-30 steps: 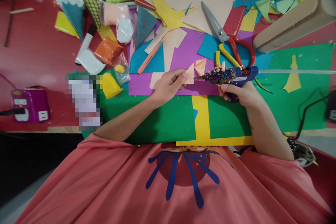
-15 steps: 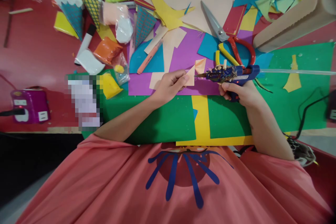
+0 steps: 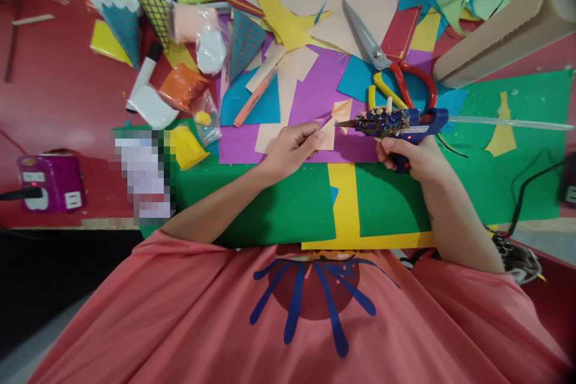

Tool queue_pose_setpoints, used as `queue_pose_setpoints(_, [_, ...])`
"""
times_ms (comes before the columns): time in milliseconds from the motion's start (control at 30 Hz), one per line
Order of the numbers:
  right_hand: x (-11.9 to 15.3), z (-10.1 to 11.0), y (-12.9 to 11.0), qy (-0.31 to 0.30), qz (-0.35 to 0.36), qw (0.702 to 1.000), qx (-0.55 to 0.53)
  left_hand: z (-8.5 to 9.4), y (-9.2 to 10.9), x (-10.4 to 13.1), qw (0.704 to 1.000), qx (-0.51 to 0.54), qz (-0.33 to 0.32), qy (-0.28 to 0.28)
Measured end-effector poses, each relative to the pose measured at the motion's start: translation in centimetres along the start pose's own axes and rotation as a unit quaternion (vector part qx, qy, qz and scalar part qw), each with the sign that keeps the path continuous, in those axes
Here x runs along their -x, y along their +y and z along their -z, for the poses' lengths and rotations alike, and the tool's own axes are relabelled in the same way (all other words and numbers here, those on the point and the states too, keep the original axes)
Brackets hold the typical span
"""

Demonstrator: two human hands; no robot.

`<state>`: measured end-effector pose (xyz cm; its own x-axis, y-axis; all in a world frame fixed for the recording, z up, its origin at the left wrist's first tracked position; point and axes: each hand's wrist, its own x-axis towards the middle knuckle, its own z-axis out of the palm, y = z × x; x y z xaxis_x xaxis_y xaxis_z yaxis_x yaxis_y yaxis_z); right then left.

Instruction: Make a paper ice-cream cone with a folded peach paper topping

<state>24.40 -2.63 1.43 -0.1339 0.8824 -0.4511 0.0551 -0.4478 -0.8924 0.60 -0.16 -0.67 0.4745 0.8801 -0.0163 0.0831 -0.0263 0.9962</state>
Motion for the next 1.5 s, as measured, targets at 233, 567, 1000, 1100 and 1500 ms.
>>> queue_pose_setpoints(233, [-0.14,-0.05,0.16,0.005,0.011,1.000,-0.009,0.02,0.06,0.00,1.000,-0.024,-0.007,-0.001])
queue_pose_setpoints(567, [-0.07,0.02,-0.01,-0.001,-0.010,1.000,0.013,0.17,-0.28,0.05,1.000,-0.021,-0.015,0.010])
queue_pose_setpoints(1000, [0.21,-0.21,-0.63,-0.006,-0.029,0.999,0.043,0.22,0.05,-0.16,0.999,-0.036,-0.002,0.026])
queue_pose_setpoints(1100, [0.19,-0.19,-0.57,-0.009,-0.030,0.998,0.047,0.23,0.16,-0.23,0.999,-0.038,-0.001,0.030])
queue_pose_setpoints(1500, [0.16,-0.14,-0.53,-0.010,-0.031,0.998,0.048,0.25,0.01,-0.09,0.999,-0.030,-0.006,0.035])
